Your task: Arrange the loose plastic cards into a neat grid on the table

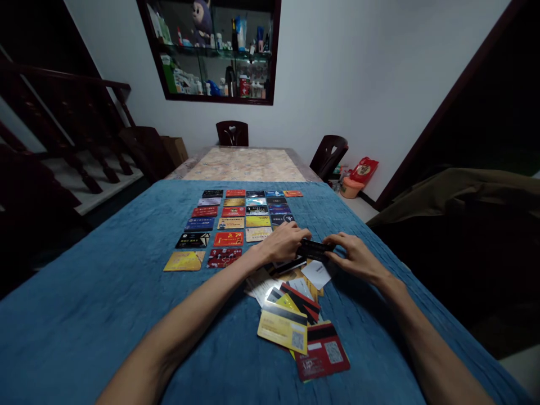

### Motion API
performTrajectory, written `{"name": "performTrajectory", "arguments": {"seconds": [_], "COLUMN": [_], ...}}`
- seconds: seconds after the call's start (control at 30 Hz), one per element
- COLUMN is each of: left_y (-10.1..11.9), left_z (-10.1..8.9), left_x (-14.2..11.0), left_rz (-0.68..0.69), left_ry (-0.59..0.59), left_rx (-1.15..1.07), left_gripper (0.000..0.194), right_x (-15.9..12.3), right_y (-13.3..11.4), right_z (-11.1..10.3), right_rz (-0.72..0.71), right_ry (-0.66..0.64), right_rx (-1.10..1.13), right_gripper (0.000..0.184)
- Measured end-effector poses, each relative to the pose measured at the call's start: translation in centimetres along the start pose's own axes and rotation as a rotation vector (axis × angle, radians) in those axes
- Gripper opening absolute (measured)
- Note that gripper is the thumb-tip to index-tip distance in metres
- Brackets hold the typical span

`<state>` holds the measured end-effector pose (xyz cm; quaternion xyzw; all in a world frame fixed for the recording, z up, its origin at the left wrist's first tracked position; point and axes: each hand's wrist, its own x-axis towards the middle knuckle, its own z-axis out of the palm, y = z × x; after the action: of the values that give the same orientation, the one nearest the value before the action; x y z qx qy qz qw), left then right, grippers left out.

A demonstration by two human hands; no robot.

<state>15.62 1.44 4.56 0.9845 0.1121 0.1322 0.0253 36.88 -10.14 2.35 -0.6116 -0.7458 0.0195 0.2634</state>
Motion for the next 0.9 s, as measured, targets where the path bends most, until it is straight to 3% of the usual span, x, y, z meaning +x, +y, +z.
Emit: {"name": "performTrajectory", "arguments": {"seconds": [0.33, 0.6, 0.9], "left_y": [-0.9, -1.6, -2.1], "left_z": [0.5, 0.0, -0.3], "left_x": [-0.1, -0.2, -0.3], "left_rz": [-0.028, -0.074, -0.087], "left_ry": [0.075, 0.124, 0.160], "left_rx": [-0.077, -0.078, -0.092], "left_gripper": [0.030, 0.033, 0.035], "right_x": [-0.1, 0.0, 0.1], "right_y": [-0.3, -1.1, -1.7], "right_z": [0.8, 2.3, 3.2], "right_rz": [-0.073, -0.148, -0.160], "right_ry": [0.093, 0.195, 0.314], "right_rx": [-0.085, -0.290, -0.451], "right_gripper": [0.030, 0.043, 0.038]}}
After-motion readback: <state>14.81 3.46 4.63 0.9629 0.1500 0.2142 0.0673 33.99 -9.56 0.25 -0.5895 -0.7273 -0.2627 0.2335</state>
